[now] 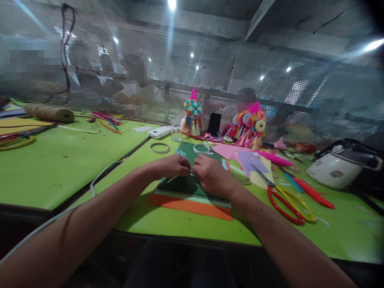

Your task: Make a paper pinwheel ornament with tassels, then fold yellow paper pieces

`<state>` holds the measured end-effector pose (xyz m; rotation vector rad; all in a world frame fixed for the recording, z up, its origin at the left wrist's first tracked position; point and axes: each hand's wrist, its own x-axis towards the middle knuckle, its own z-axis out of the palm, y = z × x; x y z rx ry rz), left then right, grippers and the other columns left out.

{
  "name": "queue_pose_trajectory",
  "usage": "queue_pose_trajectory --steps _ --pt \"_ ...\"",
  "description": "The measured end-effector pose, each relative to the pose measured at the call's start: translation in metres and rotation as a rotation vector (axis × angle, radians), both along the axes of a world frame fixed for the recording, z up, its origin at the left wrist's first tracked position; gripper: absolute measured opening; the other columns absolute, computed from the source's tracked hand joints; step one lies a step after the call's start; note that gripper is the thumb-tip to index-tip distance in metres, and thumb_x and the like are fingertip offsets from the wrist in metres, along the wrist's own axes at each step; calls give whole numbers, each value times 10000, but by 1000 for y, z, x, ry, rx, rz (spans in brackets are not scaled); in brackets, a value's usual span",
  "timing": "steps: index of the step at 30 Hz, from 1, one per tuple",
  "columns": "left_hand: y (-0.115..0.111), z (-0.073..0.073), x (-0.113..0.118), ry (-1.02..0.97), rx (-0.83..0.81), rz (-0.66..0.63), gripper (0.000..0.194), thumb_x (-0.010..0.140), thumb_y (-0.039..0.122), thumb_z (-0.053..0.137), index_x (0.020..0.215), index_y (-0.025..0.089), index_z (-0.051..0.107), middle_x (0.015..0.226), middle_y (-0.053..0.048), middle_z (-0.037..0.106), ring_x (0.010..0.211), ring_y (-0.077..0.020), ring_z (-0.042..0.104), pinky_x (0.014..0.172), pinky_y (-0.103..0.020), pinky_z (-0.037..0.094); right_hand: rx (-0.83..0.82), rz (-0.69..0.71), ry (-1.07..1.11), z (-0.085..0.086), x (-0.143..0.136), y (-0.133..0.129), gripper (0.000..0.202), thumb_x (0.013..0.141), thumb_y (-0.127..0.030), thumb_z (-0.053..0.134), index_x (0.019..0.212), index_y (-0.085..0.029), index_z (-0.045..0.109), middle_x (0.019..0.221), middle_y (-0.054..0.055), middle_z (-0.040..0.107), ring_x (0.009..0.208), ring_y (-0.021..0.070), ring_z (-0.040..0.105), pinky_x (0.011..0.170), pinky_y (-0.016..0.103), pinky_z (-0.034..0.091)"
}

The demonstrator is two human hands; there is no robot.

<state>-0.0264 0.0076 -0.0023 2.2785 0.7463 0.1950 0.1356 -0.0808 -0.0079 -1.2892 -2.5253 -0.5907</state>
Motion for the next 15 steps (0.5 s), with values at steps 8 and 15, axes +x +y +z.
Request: queue_pose_trajectory --steps 8,15 --pt "1 3 -3 -23 -36 95 275 684 392 534 666 128 607 570 40 409 569 -102 320 543 -233 250 76 -23 -53 0 -6 -4 146 799 -52 498 778 -129 620 782 103 579 802 228 445 662 338 354" --pt "5 -3 -3 -11 45 -1 322 722 441 504 621 139 548 557 42 375 572 -99 300 539 -224 237 -62 35 187 -6 4 3 147 856 -140 518 766 -129 634 779 82 600 815 190 512 702 297 393"
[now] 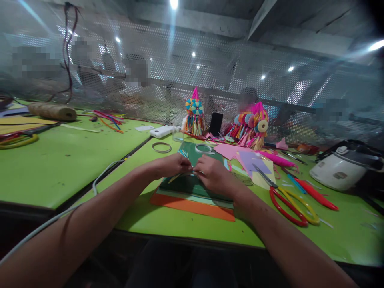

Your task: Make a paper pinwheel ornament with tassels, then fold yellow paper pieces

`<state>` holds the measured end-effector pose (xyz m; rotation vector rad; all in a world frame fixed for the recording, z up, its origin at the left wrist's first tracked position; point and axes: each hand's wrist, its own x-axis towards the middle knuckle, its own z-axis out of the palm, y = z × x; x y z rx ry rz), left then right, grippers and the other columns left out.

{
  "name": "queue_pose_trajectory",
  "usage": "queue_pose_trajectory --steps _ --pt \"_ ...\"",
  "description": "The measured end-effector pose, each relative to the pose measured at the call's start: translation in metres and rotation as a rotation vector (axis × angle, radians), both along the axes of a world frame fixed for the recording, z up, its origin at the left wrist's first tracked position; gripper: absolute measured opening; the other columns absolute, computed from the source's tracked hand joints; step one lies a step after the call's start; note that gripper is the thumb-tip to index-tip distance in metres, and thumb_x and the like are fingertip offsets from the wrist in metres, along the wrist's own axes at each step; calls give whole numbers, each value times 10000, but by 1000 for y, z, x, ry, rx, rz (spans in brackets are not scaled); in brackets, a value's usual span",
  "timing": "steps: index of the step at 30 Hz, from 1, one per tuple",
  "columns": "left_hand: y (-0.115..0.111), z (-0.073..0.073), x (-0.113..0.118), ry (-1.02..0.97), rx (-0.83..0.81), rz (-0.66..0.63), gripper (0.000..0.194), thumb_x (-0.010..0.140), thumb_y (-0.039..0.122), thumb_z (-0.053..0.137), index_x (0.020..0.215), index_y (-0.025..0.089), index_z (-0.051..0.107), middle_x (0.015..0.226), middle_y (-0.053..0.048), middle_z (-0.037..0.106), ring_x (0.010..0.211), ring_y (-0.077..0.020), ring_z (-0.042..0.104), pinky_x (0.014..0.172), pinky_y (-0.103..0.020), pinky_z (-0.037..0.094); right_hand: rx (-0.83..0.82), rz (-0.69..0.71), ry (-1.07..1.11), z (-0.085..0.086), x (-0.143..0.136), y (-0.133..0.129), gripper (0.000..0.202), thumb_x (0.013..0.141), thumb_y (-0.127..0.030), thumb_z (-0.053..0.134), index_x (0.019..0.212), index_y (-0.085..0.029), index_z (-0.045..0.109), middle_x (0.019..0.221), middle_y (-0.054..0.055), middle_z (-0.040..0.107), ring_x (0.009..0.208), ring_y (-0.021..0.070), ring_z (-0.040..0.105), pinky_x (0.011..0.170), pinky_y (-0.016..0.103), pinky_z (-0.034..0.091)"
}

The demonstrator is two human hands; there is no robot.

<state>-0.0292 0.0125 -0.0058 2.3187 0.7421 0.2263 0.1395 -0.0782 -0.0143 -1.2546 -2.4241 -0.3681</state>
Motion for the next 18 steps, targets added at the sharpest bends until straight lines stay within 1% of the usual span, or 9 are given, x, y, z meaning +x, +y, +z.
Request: queue_pose_trajectory --steps 3,5,8,11,15,18 --pt "-2 1 0 -14 -9 -21 333 746 447 491 628 139 535 559 43 372 570 -97 298 529 -222 234 -107 66 217 -1 7 4 118 844 -164 556 781 -135 651 817 63 623 776 150 549 708 265 411" --pt "-2 1 -1 -22 -9 -31 326 754 439 490 626 141 524 560 43 364 570 -94 293 525 -219 229 -173 79 322 1 10 5 127 841 -162 557 763 -140 655 799 48 634 734 130 559 689 247 411" --pt "-2 -1 0 -37 5 -45 335 763 450 482 625 146 510 560 47 332 565 -92 276 519 -218 217 -270 21 420 5 10 5 198 852 -186 535 693 -142 645 696 22 630 655 111 551 630 227 395" --pt "-2 -3 0 -52 -1 -50 351 770 474 468 635 152 501 563 51 304 554 -91 262 511 -222 208 -348 -40 474 6 8 4 261 850 -211 522 615 -147 615 602 -4 601 575 95 520 560 214 363" --pt "-4 -3 1 -62 5 -32 356 765 479 472 628 151 489 565 49 307 559 -93 264 506 -222 212 -390 -91 569 2 6 5 220 823 -234 538 632 -153 612 560 -15 597 531 96 509 511 211 348" --pt "-6 -2 3 -67 19 -23 345 757 469 472 653 143 517 571 44 338 570 -96 287 513 -218 228 -471 -119 650 1 7 6 204 811 -252 546 644 -153 612 536 -12 600 505 101 519 495 212 369"
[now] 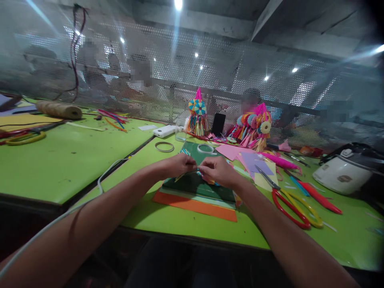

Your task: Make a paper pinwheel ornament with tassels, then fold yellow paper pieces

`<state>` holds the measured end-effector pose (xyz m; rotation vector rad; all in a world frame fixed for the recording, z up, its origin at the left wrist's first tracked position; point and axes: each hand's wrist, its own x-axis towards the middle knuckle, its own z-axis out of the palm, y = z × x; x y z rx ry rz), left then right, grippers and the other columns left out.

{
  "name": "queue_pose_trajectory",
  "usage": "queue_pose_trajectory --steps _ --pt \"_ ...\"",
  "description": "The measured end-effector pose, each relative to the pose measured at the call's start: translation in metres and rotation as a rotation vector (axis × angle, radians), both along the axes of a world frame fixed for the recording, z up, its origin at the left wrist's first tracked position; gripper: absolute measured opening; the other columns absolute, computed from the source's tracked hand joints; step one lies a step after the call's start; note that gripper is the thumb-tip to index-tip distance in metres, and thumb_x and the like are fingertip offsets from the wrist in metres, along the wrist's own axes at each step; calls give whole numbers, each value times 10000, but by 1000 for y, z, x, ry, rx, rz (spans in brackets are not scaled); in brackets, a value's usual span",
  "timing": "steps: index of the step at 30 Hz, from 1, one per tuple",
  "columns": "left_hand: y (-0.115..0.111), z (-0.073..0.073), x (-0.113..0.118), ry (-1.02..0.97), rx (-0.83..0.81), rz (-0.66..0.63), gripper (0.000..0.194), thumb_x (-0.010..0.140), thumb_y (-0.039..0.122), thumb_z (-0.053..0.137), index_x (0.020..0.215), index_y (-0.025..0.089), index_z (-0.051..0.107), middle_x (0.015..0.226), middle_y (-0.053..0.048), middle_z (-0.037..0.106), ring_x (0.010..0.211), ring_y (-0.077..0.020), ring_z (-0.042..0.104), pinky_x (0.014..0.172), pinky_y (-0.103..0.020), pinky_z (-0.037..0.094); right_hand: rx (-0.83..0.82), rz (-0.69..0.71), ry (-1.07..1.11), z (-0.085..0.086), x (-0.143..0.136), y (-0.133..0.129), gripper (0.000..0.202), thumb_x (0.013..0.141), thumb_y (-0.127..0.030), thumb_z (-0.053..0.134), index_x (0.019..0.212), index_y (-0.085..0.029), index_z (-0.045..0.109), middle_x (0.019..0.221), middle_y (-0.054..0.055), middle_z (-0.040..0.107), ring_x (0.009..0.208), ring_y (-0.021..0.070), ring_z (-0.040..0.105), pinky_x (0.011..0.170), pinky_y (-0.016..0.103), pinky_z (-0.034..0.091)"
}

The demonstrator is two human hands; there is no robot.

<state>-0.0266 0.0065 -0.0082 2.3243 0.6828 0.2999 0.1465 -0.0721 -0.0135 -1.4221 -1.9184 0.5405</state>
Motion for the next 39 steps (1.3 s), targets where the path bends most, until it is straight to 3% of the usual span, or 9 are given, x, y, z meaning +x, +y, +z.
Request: queue_pose_trajectory --steps 4,10,18,25,30,35,37,39 --pt "-3 -1 1 -9 -9 3 296 736 415 488 695 132 566 588 36 408 576 -99 326 525 -217 251 -129 9 140 1 1 1 169 787 -261 573 665 -150 611 550 0 615 514 114 555 504 222 422" --pt "-2 -5 4 -51 33 15 294 717 372 502 718 106 630 583 25 475 583 -105 379 546 -220 287 -160 -6 187 0 2 2 135 765 -244 582 669 -151 599 557 -2 603 530 125 572 520 234 442" --pt "2 -9 6 -119 99 50 275 711 326 531 757 97 676 593 19 505 586 -99 386 538 -208 298 -7 -21 -32 0 5 4 115 781 -226 578 732 -140 637 673 17 633 641 130 571 602 249 432" --pt "-2 -5 5 -96 103 62 296 722 342 529 736 89 683 552 33 452 554 -83 349 501 -193 268 -59 -8 26 2 5 2 157 784 -259 580 724 -125 636 634 14 620 592 119 559 564 229 418" --pt "1 -7 5 -108 98 109 322 753 375 526 788 106 701 588 20 555 569 -99 446 530 -194 327 -5 -11 43 3 14 6 203 782 -294 577 733 -117 662 640 16 626 607 116 550 580 222 408" --pt "7 -10 5 -118 369 104 246 802 269 516 904 148 704 886 -49 681 816 -174 583 749 -267 420 26 -132 -25 -7 23 15 207 790 -264 557 689 -117 663 593 11 629 562 111 545 534 209 379" --pt "7 -11 5 -104 563 33 198 806 205 515 845 174 707 1048 -65 647 975 -203 556 868 -317 389 51 -157 -59 -8 23 16 200 794 -240 553 675 -122 662 576 7 629 554 107 541 536 206 373" --pt "3 -12 4 -75 738 59 194 814 178 509 786 202 699 1120 -60 600 1063 -234 508 935 -404 333 73 -168 -89 -7 21 16 186 791 -215 558 671 -124 667 582 8 631 564 106 536 542 204 366"
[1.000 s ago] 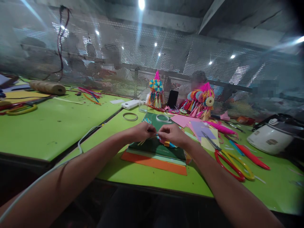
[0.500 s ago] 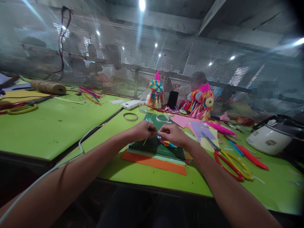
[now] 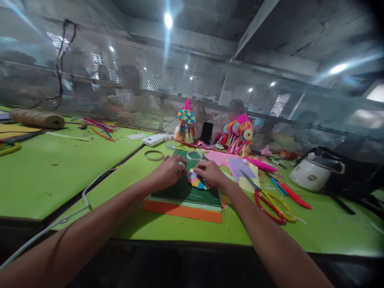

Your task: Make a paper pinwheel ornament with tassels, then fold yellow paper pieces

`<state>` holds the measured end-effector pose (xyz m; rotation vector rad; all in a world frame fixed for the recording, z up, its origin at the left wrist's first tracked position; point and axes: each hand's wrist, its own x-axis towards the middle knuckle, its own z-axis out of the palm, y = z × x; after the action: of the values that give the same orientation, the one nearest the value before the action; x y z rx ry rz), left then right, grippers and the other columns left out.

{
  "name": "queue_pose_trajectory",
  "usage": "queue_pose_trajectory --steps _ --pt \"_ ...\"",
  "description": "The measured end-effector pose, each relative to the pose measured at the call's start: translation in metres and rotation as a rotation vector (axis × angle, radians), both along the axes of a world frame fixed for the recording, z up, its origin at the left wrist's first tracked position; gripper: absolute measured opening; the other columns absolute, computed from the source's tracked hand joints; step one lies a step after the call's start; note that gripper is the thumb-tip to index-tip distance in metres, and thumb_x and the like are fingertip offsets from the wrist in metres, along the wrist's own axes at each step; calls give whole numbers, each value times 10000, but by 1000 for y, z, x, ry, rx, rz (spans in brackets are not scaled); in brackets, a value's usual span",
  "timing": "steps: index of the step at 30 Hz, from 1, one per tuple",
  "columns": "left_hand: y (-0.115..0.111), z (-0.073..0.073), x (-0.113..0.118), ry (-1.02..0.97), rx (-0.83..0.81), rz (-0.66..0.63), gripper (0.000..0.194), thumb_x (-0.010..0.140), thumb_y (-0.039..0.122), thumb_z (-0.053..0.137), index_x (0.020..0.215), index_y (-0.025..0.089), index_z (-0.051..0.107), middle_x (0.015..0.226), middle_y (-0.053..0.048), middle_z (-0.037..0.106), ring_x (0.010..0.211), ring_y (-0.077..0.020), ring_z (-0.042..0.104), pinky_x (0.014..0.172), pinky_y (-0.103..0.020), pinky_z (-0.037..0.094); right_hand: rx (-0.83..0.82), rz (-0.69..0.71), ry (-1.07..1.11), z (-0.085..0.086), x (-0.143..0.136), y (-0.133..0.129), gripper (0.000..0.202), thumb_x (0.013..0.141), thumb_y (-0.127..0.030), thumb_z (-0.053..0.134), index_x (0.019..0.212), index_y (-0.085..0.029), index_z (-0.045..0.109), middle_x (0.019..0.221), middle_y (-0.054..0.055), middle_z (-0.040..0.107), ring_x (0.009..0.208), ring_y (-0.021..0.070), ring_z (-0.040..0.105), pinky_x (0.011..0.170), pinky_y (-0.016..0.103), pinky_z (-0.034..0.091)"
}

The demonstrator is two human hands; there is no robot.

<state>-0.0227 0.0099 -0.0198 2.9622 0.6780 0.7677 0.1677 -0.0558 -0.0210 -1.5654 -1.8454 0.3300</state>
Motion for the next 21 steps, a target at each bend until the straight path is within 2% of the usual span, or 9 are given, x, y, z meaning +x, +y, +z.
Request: queue_pose_trajectory --steps 4,7,10,13,15,18,21 --pt "-12 3 0 70 213 41 205 809 135 507 740 217 682 970 -58 605 1035 -250 492 1005 -540 178 35 -6 -73 -1 -4 2 136 768 -184 585 701 -128 690 650 20 650 614 112 540 568 206 366" --pt "-20 7 2 110 277 34 222 801 91 482 739 206 661 819 -50 611 941 -231 523 1023 -545 126 56 3 -113 -7 -4 6 109 751 -182 606 715 -134 697 697 27 656 652 121 546 593 211 373" --pt "-21 7 5 143 282 32 243 789 58 456 753 192 655 758 -53 626 902 -232 548 1021 -538 123 79 14 -123 -11 -3 10 102 743 -196 621 695 -146 696 698 21 649 657 121 540 600 212 370" --pt "-13 2 7 150 216 41 258 808 89 438 762 202 666 758 -56 651 877 -231 572 1000 -534 153 100 12 -87 -10 -2 11 100 732 -189 629 662 -152 689 663 8 641 626 110 531 591 205 365" --pt "-4 0 7 144 103 68 263 825 149 437 757 219 680 739 -50 666 811 -216 589 951 -482 244 121 -14 -34 -6 -3 10 121 746 -176 605 658 -151 684 646 4 642 619 107 537 591 201 371" --pt "7 5 9 153 -82 128 259 828 237 437 825 213 695 751 -55 691 663 -176 588 723 -314 376 144 -58 68 0 -8 6 176 789 -179 541 689 -146 682 637 3 653 607 104 558 579 193 389" --pt "8 19 14 193 -177 151 247 777 258 463 766 187 699 690 -54 682 572 -158 558 540 -249 322 141 -56 149 2 -18 2 190 786 -186 537 667 -148 680 607 -4 656 579 101 570 555 187 397"
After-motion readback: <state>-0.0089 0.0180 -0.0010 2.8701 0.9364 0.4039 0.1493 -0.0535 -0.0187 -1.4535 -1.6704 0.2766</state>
